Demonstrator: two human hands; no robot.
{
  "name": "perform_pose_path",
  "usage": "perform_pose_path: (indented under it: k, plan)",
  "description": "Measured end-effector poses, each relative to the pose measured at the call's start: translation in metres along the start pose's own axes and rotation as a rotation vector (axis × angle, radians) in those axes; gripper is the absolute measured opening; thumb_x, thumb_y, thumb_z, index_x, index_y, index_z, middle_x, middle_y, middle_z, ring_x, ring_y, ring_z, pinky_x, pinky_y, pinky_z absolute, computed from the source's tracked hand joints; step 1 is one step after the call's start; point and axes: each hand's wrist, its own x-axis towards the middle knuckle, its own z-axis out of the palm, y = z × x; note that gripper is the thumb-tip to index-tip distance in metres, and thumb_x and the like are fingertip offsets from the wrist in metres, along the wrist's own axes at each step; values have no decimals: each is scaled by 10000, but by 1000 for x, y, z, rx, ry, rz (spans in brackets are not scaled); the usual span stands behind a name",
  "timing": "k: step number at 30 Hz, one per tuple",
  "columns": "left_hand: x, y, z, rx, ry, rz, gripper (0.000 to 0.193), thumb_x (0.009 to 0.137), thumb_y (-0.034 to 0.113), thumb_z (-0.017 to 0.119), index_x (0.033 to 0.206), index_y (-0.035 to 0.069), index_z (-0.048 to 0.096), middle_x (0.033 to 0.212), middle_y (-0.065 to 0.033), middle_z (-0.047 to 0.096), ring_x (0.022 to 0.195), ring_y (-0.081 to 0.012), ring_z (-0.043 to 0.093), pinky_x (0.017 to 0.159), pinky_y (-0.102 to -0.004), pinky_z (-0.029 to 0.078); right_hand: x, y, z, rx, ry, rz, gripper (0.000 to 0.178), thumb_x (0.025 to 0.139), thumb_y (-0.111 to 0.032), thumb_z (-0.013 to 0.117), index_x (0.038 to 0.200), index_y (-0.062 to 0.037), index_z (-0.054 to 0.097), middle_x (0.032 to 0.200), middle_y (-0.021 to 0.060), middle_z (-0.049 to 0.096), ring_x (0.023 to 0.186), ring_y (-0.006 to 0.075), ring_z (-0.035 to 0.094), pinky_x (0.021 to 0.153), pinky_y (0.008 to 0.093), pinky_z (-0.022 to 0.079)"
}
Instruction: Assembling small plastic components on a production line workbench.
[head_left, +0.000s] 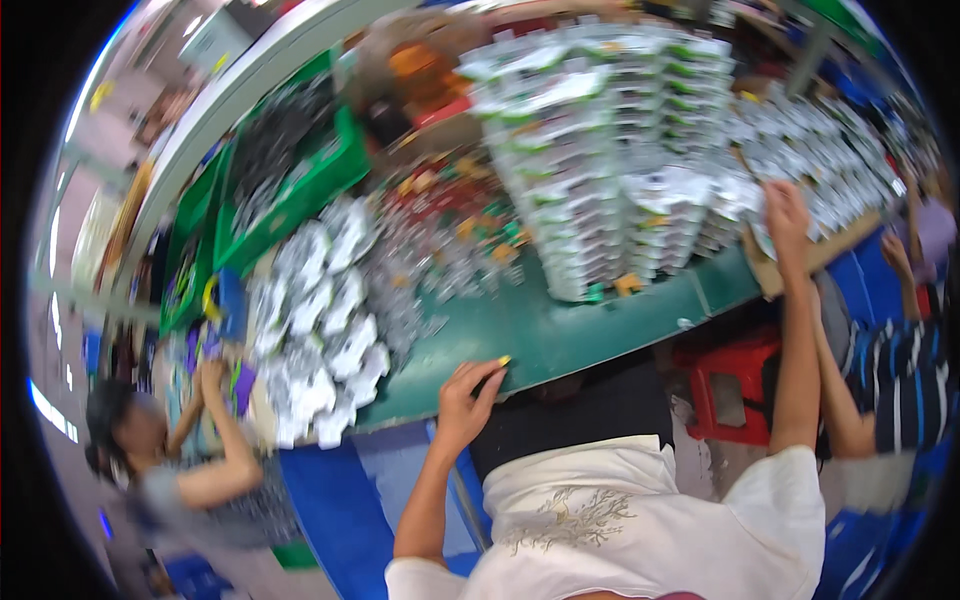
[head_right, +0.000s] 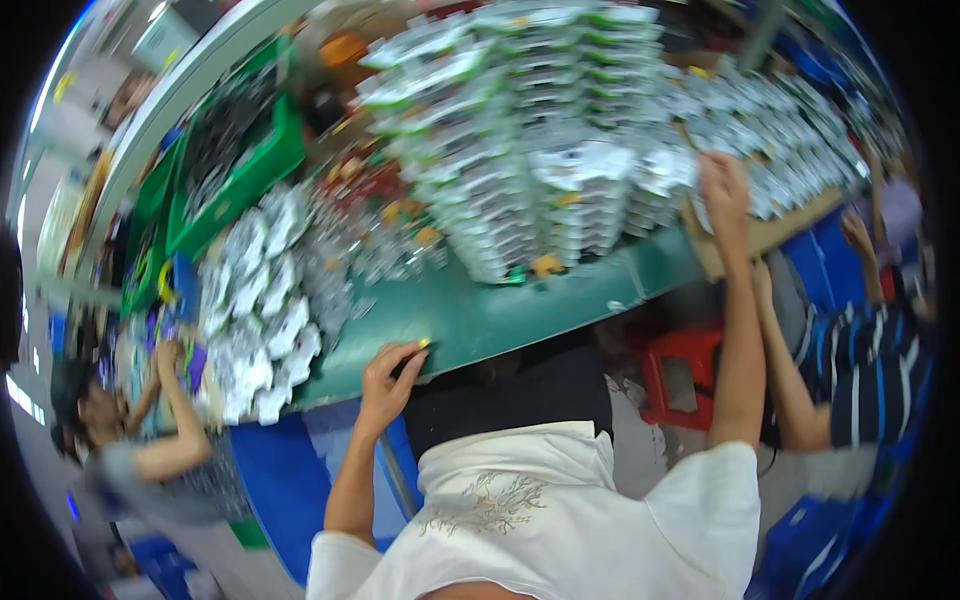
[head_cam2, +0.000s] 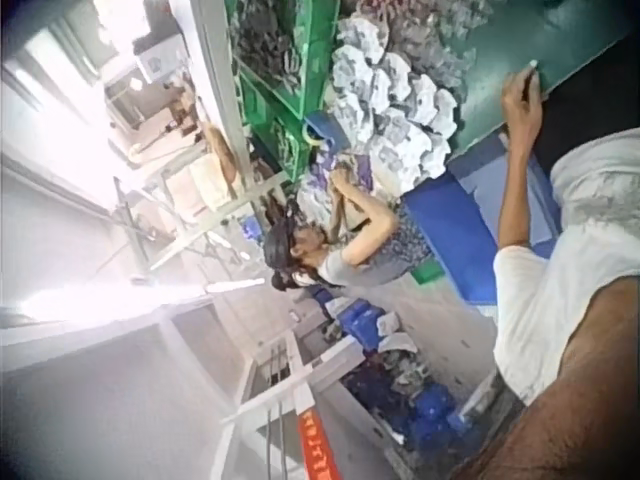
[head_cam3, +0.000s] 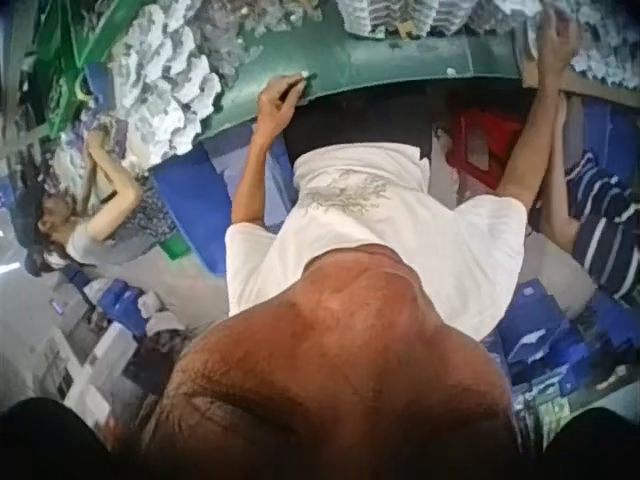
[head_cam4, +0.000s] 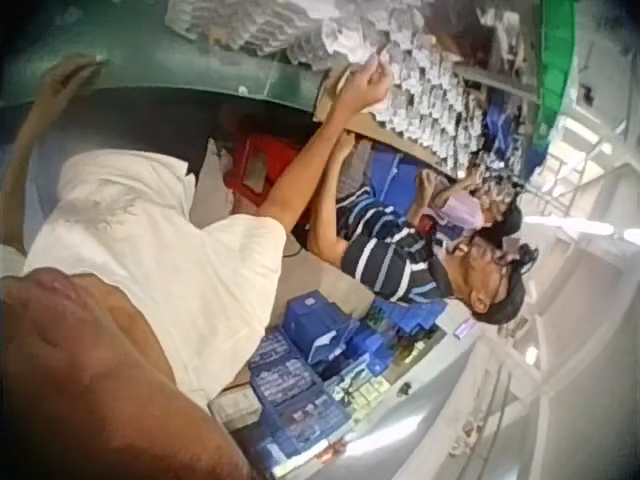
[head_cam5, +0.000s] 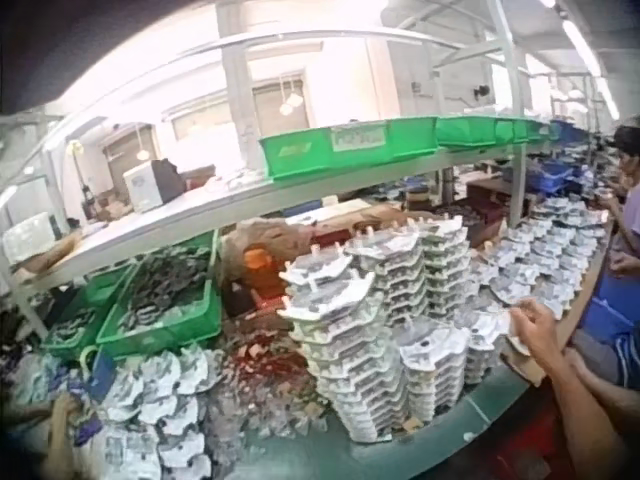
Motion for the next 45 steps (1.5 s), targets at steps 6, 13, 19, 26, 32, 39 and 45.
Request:
perform_pose_path:
  k: [6,13,19,26,32,39,45]
  plan:
    - [5,-9,9,-116,77,94,133,877,18,686,1006,1,710,863,-111,691,792,-260,622,706,-356,501,-86,-106,12,159,-77,-23,148,972,-51,617,1119,-39,622,875,-33,599,674,30,489,572,187,375]
    - [-5,-16,7,-125,128,119,138,847,-13,696,985,-8,708,867,-118,698,772,-265,627,692,-360,506,-159,-243,199,278,-737,-339,128,836,-10,706,963,-14,694,836,115,681,680,234,652,600,318,498]
    - [-9,-17,14,-173,178,183,152,831,-32,703,981,-11,708,873,-122,701,769,-268,636,678,-356,512,-141,-222,333,-8,-486,-231,190,873,-169,673,983,-20,717,794,162,693,718,348,681,635,421,520]
    - [-9,-22,10,-174,202,249,158,824,-51,684,978,-19,695,863,-129,688,767,-288,630,682,-376,515,-133,-229,355,75,-378,-418,138,875,-123,685,897,11,710,849,137,674,725,260,677,629,366,504]
    - [-8,-22,9,-152,178,279,152,821,-51,686,970,-22,689,864,-129,689,775,-292,637,695,-375,517,-139,-264,300,329,-998,233,161,916,-139,648,914,15,696,792,117,692,620,177,695,533,325,522]
    - [-10,-18,10,-126,200,248,144,818,-54,687,957,-17,693,874,-134,693,784,-300,647,700,-380,519,-171,-243,284,296,-722,100,144,931,-107,658,978,25,693,726,-13,648,603,40,597,515,192,447]
    - [-8,-6,-7,-642,336,-98,121,922,13,661,1033,-25,691,971,-72,695,882,-140,646,794,-268,505,-183,-258,215,537,-728,150,59,900,-38,678,930,10,694,722,-55,626,633,-7,533,550,166,412]
